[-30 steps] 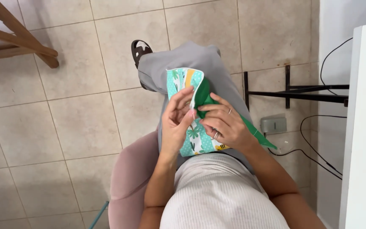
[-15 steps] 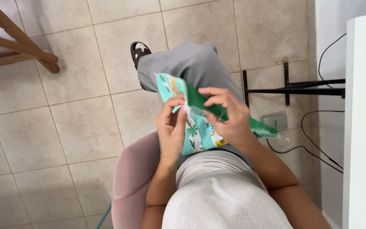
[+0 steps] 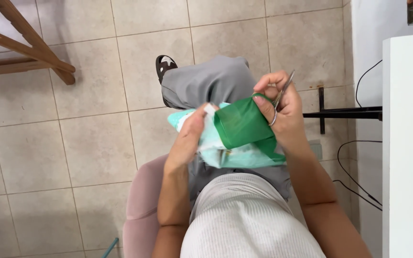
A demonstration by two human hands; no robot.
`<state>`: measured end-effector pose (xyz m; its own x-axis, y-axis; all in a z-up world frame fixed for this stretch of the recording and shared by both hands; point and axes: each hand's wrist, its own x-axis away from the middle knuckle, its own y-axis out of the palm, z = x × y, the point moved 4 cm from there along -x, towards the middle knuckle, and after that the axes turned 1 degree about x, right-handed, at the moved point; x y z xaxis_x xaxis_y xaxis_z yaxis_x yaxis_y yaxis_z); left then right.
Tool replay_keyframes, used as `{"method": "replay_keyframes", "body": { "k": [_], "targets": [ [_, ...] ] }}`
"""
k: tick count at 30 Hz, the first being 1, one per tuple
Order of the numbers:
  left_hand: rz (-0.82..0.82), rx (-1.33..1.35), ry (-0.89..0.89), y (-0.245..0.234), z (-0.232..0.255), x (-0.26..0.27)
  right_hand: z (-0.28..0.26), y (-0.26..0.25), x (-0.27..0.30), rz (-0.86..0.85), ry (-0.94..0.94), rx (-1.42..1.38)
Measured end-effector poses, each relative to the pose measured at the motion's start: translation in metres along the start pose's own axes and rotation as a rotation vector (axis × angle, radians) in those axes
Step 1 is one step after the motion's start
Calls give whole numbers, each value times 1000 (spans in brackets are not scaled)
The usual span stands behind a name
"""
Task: Cutting fabric and elastic bands as part of a sewing preparation task.
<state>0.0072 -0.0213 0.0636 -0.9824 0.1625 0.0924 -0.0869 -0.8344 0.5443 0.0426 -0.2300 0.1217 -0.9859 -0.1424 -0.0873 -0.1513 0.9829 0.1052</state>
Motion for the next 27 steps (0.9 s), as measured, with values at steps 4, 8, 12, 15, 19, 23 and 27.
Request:
{"method": "replay_keyframes", "body": {
  "k": [4, 8, 12, 15, 19, 23, 27],
  "targets": [
    [-477, -189, -45, -18, -7, 18, -22, 5, -13, -103, -135, 95],
    [-358, -243, -142, 17, 1, 15, -42, 28, -31, 59, -474, 725],
    [67, -275, 10, 13, 15, 6, -40, -1, 13, 360, -864, 565],
    [295, -391, 274, 5, -8, 31, 6, 0, 49, -490, -465, -266],
    [168, -655, 534, 6, -58, 54, 45, 26, 53, -10, -150, 148],
    [130, -220, 471, 5, -67, 49, 79, 15, 60, -155, -35, 164],
    [90, 107, 403, 4, -69, 37, 116, 2, 61, -253, 62, 180]
  ]
}}
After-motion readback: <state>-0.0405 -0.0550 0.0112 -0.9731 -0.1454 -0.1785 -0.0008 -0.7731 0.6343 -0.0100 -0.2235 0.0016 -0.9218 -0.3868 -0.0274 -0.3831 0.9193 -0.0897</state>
